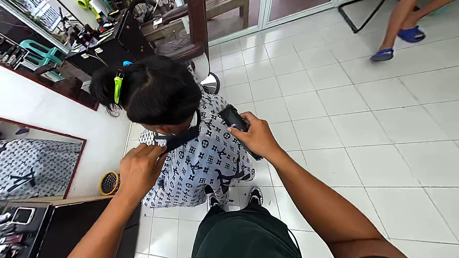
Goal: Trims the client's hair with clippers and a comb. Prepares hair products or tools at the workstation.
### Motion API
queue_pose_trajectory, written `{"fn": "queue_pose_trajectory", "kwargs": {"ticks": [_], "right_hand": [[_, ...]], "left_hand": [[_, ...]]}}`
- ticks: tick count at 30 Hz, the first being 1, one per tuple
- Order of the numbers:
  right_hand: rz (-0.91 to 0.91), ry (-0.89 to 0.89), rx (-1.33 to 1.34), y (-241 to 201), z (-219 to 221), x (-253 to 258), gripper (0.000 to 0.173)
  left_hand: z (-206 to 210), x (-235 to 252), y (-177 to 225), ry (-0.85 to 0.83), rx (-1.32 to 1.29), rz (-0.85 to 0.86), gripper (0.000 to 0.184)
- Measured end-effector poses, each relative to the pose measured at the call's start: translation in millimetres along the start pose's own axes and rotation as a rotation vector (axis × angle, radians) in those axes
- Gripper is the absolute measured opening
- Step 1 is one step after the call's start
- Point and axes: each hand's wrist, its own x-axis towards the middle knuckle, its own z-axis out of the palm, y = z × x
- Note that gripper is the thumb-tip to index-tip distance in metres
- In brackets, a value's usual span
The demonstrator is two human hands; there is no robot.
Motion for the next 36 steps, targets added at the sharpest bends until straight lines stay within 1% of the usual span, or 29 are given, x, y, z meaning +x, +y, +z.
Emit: {"fn": "queue_pose_trajectory", "kwargs": {"ticks": [3,7,8,10,13,16,19,28,31,33,34,35,36], "right_hand": [[-0.050,-0.028,-0.006,-2,12,10,0.049],[-0.100,-0.046,-0.048,-6,22,15,0.049],[-0.118,-0.041,-0.056,-6,24,14,0.050],[-0.165,-0.014,-0.069,-6,27,12,0.052],[-0.240,0.053,-0.088,-5,30,8,0.053],[-0.293,0.090,-0.122,-5,34,5,0.054],[-0.336,0.113,-0.144,-7,38,5,0.053],[-0.507,0.192,-0.133,-20,54,1,0.051],[-0.598,0.184,-0.104,-37,68,-5,0.051],[-0.699,0.143,-0.084,-54,79,-11,0.051],[-0.761,0.114,-0.073,-59,83,-14,0.051],[-0.800,0.068,-0.054,-61,85,-16,0.051],[-0.796,0.020,-0.030,-60,84,-18,0.050]], "left_hand": [[-6,10,8,0.099,0.107,-0.017,0.019],[-18,28,14,0.244,0.191,0.029,0.019],[-19,31,12,0.286,0.206,0.070,0.018],[-21,34,0,0.342,0.252,0.214,0.016],[-21,34,-22,0.359,0.272,0.413,0.019],[-20,34,-38,0.355,0.242,0.505,0.020],[-19,34,-47,0.352,0.226,0.557,0.020],[-19,38,-57,0.326,0.187,0.613,0.022],[-17,39,-58,0.339,0.186,0.630,0.022],[-22,39,-55,0.395,0.124,0.627,0.018],[-29,37,-52,0.453,0.056,0.589,0.014],[-39,33,-49,0.526,-0.026,0.508,0.011],[-51,28,-47,0.588,-0.110,0.391,0.014]]}}
